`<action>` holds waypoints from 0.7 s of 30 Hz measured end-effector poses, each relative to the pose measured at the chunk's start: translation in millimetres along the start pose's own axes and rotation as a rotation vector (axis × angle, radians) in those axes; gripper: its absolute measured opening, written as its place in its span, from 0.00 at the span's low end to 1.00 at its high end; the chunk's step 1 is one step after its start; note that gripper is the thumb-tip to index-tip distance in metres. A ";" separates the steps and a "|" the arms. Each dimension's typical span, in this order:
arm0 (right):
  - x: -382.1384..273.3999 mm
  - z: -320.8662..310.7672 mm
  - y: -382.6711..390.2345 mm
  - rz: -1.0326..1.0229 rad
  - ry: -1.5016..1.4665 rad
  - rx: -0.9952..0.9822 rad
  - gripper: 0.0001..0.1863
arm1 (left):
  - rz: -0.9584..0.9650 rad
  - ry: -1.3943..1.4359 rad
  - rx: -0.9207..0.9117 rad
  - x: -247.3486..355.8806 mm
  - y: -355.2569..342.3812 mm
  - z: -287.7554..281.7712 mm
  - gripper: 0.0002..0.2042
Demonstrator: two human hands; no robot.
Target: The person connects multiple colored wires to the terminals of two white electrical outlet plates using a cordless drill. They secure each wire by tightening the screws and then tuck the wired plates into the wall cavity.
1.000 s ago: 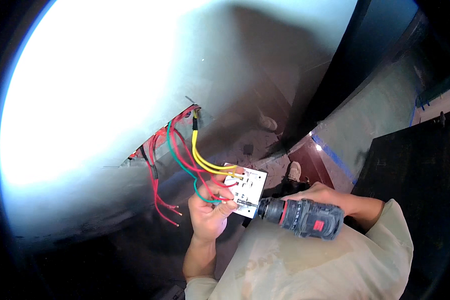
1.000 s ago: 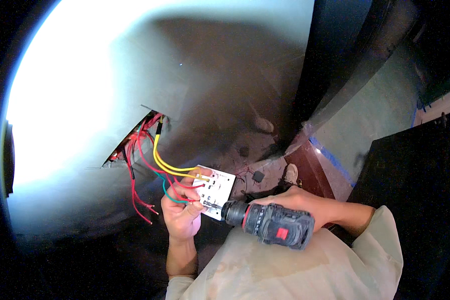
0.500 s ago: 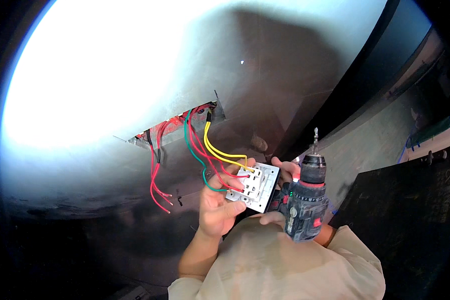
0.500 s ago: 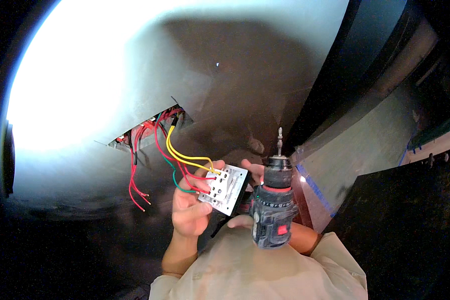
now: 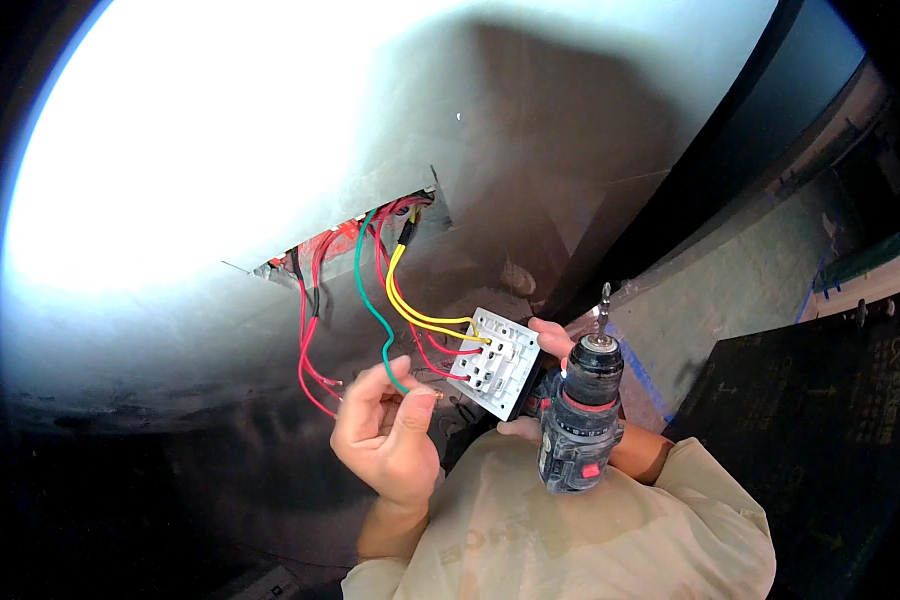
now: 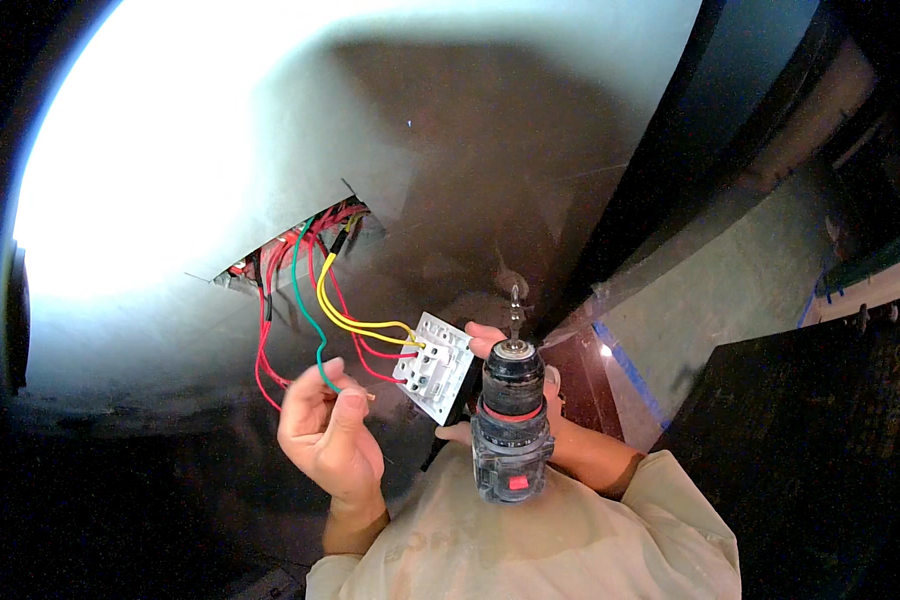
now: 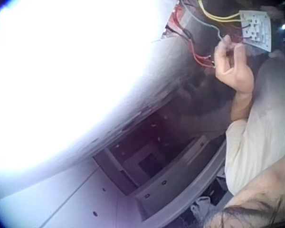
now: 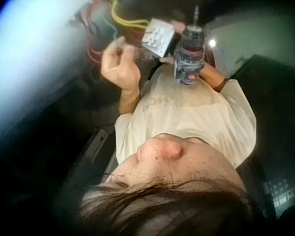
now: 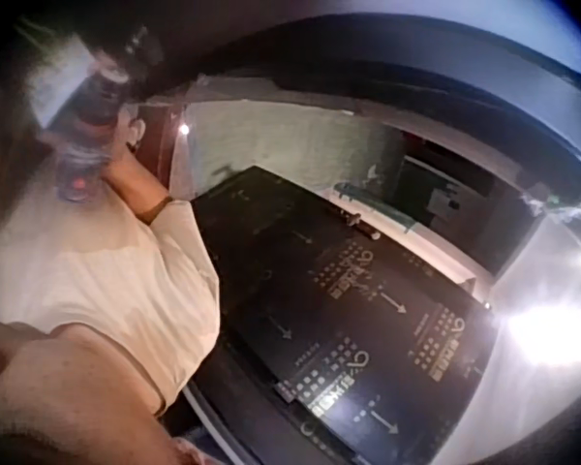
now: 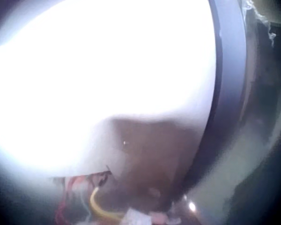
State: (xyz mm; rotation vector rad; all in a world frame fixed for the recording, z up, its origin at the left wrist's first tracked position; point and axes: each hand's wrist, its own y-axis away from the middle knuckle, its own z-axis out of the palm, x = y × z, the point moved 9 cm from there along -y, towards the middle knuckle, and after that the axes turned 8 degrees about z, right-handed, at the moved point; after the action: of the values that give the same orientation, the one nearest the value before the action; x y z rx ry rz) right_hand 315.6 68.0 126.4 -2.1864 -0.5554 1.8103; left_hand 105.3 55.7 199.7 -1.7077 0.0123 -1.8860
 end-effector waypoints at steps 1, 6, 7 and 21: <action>-0.4 0.9 -0.5 -0.006 -0.006 -0.005 0.60 | -0.022 0.036 0.024 3.5 -0.3 4.7 0.09; -6.6 -2.1 -3.4 -0.067 -0.042 0.003 0.60 | 0.101 -0.120 -0.164 6.3 -6.9 22.3 0.07; -7.9 -2.2 -4.6 -0.069 -0.059 0.008 0.60 | 0.049 -0.151 -0.183 -0.5 -3.2 20.6 0.07; -7.3 -7.1 -4.0 -0.023 -0.203 0.023 0.55 | 0.106 -0.278 -0.453 -5.6 -16.4 29.8 0.06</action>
State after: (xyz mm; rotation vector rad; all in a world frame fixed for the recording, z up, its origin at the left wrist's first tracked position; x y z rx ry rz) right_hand 321.0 68.7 135.9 -1.9861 -0.5952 2.0294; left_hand 125.7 82.7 206.1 -2.2089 0.4415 -1.6359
